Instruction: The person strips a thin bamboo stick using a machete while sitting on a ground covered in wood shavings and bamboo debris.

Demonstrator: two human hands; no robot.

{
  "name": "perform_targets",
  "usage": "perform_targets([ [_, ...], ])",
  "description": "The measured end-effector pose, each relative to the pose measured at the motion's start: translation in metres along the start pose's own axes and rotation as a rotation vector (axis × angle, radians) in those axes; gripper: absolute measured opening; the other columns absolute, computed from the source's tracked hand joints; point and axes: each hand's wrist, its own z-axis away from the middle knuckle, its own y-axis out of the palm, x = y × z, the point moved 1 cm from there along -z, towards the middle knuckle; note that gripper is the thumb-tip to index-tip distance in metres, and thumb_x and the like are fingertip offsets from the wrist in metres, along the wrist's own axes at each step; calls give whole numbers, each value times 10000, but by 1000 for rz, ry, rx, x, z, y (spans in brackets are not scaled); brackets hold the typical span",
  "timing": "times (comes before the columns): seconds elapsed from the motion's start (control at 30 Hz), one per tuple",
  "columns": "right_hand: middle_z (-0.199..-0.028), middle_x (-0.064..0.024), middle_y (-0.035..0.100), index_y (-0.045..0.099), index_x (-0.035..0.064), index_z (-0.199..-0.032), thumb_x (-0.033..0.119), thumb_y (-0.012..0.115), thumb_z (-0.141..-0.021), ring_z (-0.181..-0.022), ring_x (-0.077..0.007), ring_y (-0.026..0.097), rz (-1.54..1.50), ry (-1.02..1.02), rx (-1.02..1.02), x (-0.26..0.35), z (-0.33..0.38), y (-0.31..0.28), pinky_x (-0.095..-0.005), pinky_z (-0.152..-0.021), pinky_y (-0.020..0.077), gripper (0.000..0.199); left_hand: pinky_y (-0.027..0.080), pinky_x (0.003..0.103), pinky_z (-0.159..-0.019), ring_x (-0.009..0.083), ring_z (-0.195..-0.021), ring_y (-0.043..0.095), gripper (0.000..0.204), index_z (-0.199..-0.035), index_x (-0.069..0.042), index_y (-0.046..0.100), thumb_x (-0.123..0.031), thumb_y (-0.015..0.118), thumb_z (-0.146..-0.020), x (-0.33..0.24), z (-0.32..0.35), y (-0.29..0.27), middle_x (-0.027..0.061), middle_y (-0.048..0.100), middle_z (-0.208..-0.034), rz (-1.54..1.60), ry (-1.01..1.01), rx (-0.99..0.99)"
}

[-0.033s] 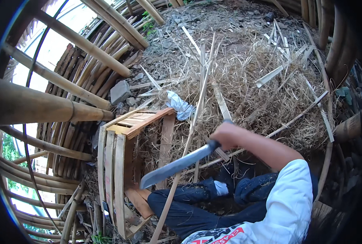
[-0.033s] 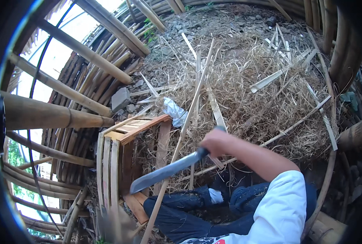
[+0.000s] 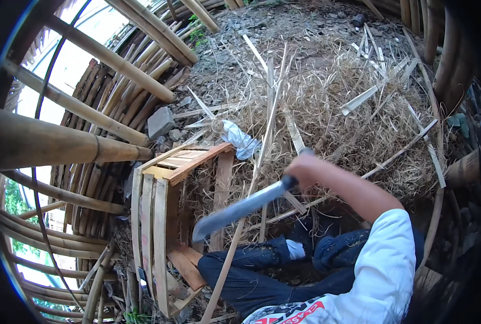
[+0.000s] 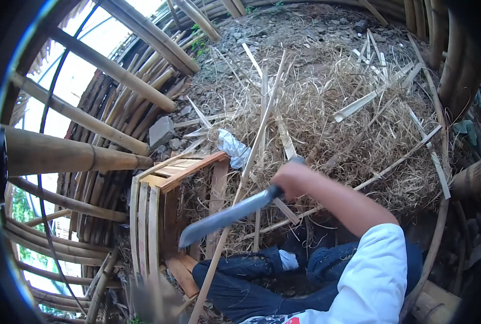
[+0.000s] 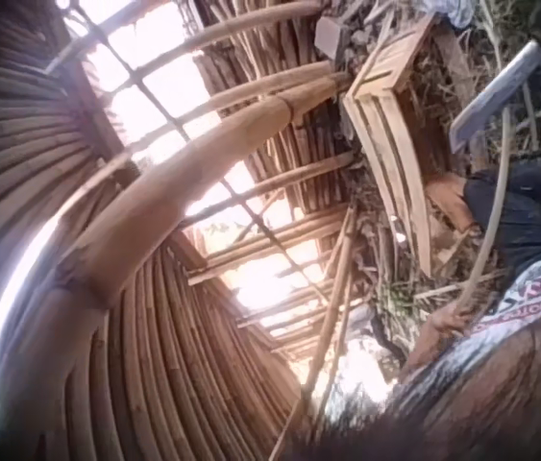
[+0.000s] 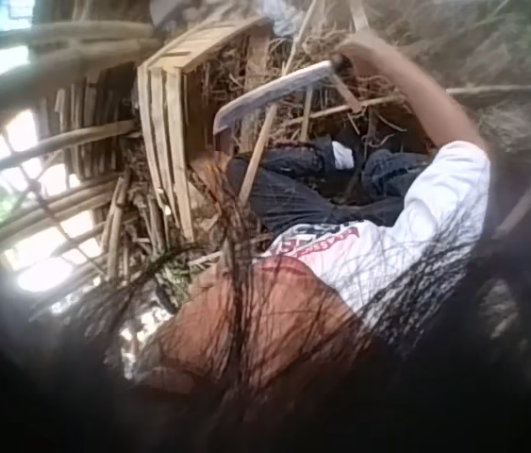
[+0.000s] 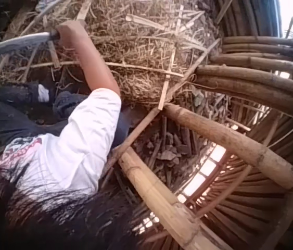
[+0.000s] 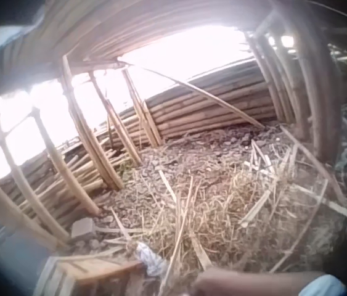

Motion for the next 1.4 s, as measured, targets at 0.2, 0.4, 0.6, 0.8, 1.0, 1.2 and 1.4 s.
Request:
perform_targets([
  [0.2, -1038, -164, 686, 693, 74, -1023, 209, 681, -741, -966, -254, 675, -582, 1050, -374, -126, -16, 9, -375, -816, 537, 312, 322, 245, -501, 79, -592, 370, 559, -1158, -153, 383, 38, 691, -733, -16, -7, 15, -24, 418, -766, -30, -15, -36],
  [0.4, -1060, -212, 670, 677, 16, -1004, 213, 652, -728, -1010, -339, 653, -696, 1020, -482, -100, -58, 44, -418, -873, 518, 340, 315, 244, -494, 77, -580, 364, 505, -1124, -152, 385, 18, 680, -751, -26, -19, 18, -28, 412, -752, -77, -21, -25],
  [0.6, -1030, -216, 677, 676, 3, -976, 218, 646, -730, -967, -341, 665, -667, 985, -472, -90, -29, 32, -412, -840, 528, 328, 309, 243, -488, 76, -569, 357, 452, -1089, -150, 386, -3, 669, -769, -25, -30, 18, -31, 407, -738, -102, -7, -5],
  [0.8, -1008, -228, 675, 669, -19, -965, 179, 658, -720, -958, -351, 663, -647, 962, -443, -73, 3, 30, -416, -833, 537, 315, 303, 242, -481, 74, -558, 351, 401, -1055, -149, 388, -23, 659, -787, -24, -44, 18, -35, 401, -725, -128, 1, 24],
  [1.0, -1001, -216, 679, 674, -10, -970, 183, 675, -715, -955, -345, 667, -551, 885, -426, -49, 22, 22, -406, -823, 543, 321, 296, 241, -474, 72, -546, 345, 352, -1021, -148, 390, -44, 648, -805, -22, -51, 21, -38, 395, -711, -151, 7, 39],
  [1.2, -907, -208, 687, 678, -23, -901, 166, 654, -696, -860, -341, 684, -377, 749, -354, -22, 54, 7, -418, -773, 552, 280, 290, 240, -468, 71, -535, 339, 306, -986, -147, 392, -64, 637, -823, -17, -52, 19, -42, 389, -697, -150, 17, 34],
  [1.4, -902, -203, 688, 689, -21, -902, 165, 661, -688, -853, -335, 687, -300, 706, -247, -6, 94, 8, -417, -761, 554, 285, 284, 239, -461, 69, -524, 333, 264, -952, -146, 394, -85, 626, -842, -15, -53, 15, -45, 383, -683, -133, -4, 40],
])
